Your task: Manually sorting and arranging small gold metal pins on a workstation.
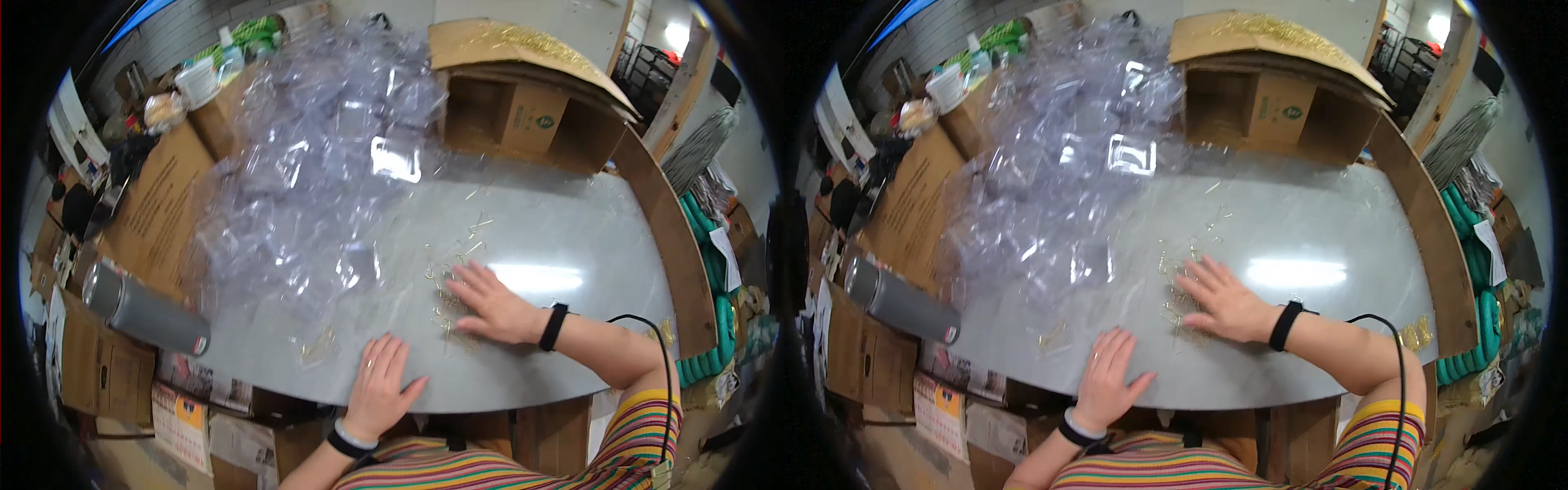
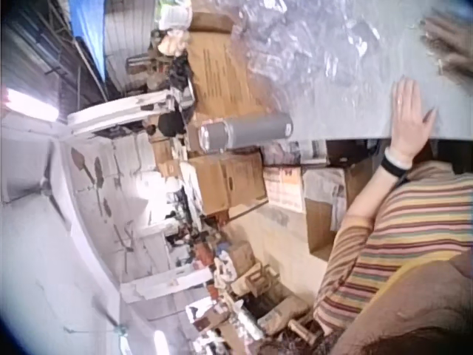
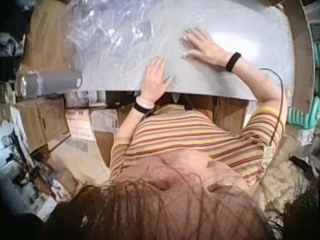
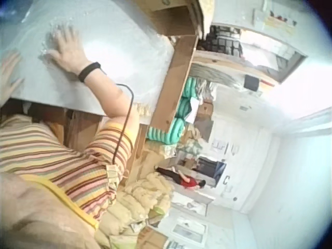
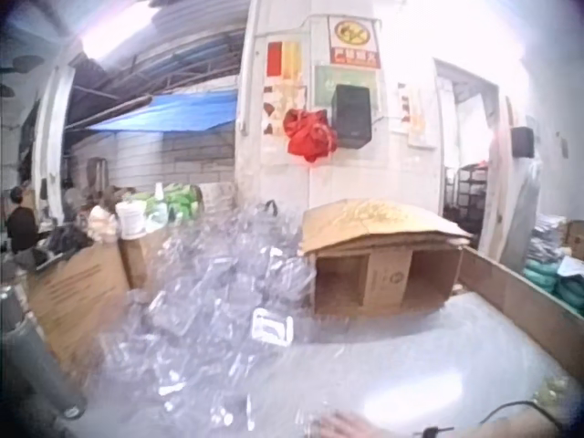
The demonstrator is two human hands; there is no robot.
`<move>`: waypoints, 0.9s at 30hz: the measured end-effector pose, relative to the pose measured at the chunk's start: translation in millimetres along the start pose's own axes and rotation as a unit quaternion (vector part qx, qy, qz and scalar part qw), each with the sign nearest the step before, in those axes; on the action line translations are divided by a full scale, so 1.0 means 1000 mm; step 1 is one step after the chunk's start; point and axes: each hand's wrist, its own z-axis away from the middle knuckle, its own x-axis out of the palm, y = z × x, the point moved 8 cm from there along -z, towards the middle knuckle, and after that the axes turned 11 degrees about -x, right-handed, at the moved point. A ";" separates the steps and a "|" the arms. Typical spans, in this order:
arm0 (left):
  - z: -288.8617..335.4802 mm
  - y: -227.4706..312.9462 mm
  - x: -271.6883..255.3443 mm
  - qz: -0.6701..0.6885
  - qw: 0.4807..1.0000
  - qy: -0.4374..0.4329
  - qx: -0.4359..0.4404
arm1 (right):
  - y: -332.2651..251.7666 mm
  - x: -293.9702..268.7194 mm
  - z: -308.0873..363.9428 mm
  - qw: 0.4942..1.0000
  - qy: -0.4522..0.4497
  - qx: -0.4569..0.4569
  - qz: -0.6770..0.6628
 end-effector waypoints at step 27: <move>0.019 0.005 -0.004 0.126 0.984 -0.101 0.068 | -0.115 0.001 0.046 0.994 0.101 0.027 -0.001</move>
